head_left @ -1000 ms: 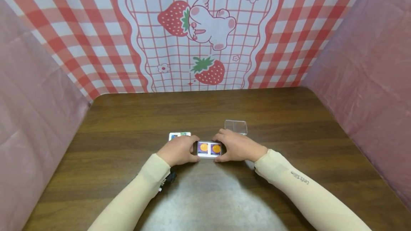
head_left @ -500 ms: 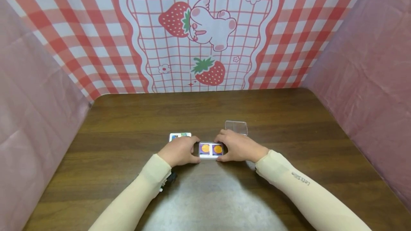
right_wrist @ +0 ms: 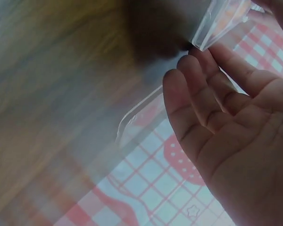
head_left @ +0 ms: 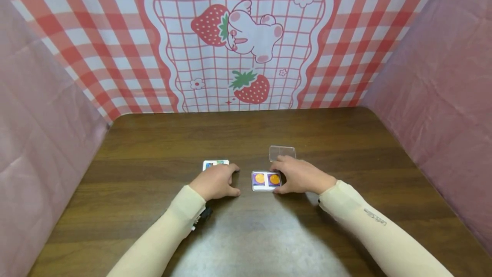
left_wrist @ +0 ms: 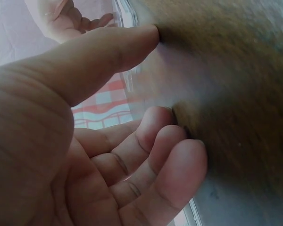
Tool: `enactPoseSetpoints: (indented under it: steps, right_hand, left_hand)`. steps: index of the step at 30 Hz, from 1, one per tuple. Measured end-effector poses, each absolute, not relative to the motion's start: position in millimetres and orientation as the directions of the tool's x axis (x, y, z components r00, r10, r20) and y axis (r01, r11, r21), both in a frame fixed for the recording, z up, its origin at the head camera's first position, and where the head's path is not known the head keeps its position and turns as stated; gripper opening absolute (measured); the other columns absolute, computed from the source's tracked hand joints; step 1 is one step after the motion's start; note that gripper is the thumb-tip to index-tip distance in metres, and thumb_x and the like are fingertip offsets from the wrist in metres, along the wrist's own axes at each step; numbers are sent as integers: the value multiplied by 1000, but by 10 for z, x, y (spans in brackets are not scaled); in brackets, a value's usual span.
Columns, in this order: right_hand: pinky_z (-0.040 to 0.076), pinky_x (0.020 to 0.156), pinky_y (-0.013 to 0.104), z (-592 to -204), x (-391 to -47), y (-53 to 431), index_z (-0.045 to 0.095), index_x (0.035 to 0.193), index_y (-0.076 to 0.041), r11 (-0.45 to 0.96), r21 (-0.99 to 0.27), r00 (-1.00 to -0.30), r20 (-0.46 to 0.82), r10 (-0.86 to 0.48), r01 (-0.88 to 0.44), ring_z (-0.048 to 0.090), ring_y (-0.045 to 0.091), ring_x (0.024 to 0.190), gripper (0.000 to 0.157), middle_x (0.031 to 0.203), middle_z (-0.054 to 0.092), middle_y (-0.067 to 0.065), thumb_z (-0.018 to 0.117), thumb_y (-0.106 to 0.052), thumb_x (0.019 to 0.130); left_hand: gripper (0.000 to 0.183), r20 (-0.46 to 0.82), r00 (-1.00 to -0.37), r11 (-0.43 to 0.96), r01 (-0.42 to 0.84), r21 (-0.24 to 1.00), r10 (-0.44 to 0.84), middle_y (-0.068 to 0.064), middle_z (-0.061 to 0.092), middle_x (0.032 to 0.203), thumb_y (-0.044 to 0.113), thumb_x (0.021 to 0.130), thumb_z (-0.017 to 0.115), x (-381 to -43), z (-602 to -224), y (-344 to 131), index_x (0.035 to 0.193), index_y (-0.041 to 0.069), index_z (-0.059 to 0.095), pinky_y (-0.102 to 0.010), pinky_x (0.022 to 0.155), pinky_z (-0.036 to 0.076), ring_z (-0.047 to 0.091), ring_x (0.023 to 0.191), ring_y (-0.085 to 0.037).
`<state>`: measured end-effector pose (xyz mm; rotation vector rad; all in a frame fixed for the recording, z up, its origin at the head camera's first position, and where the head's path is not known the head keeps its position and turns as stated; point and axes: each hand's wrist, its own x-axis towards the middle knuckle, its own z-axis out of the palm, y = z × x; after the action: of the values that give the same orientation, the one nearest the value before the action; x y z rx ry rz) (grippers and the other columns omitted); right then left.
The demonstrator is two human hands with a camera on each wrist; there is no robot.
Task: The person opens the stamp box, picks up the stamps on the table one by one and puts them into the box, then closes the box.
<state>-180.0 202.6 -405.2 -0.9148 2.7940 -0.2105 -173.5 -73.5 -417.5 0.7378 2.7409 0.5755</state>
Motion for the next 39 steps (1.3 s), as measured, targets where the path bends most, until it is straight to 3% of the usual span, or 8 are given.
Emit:
enactPoseSetpoints:
  steps: [7,15,25,30,33,35,39]
  right_hand:
    - [50,74,35,-3984,-1819,2257,69,122,-11,833,-192,-810,-202,-550,-518,52,12,86,57,103,58,-2,90,-41,78]
    - [50,75,38,-3910,-1843,2464,68,117,-11,861,-173,-826,-243,-508,-479,53,15,87,50,100,57,2,90,-33,78]
    - [49,76,36,-3908,-1893,2571,65,119,-4,852,-297,-824,-254,-506,-432,53,16,88,55,102,58,3,88,-34,79]
    - [44,69,32,-3913,-1949,2591,63,102,-7,843,-359,-834,-239,-498,-400,51,14,79,37,91,58,1,83,-33,85]
    - [40,65,31,-3918,-1999,2603,60,90,-11,855,-355,-871,-176,-459,-379,48,14,72,27,80,54,0,80,-28,89]
    - [41,64,32,-3919,-2032,2611,59,87,-11,864,-351,-897,-122,-425,-362,48,15,71,25,77,54,0,80,-25,89]
    - [49,72,38,-3939,-2095,2620,64,101,-7,884,-338,-930,-59,-363,-324,54,19,79,29,91,61,4,82,-25,88]
  left_hand:
    - [67,-119,-844,792,430,433,523,6,57,78,33,83,86,-1733,-4179,-735,137,2,61,-38,85,52,57,75,-10]
    - [67,-115,-843,788,432,440,526,6,57,78,33,83,85,-1733,-4193,-746,137,2,61,-37,84,52,57,75,-10]
    - [66,-101,-837,779,447,439,537,6,57,77,33,85,85,-1745,-4200,-757,137,2,61,-38,89,52,56,75,-9]
    - [61,-42,-842,756,460,466,538,6,57,76,33,87,84,-1791,-4131,-854,137,6,63,-35,83,50,52,71,-8]
    - [60,10,-855,748,460,479,519,1,63,88,31,86,84,-1838,-4049,-962,137,7,64,-37,80,50,56,79,-14]
    - [62,32,-865,764,459,454,500,-4,67,105,32,85,85,-1866,-4002,-1054,138,6,63,-41,86,52,61,95,-20]
    - [72,-24,-899,833,395,388,437,-16,62,130,33,82,87,-1919,-3964,-1260,141,4,59,-50,100,49,58,118,-33]
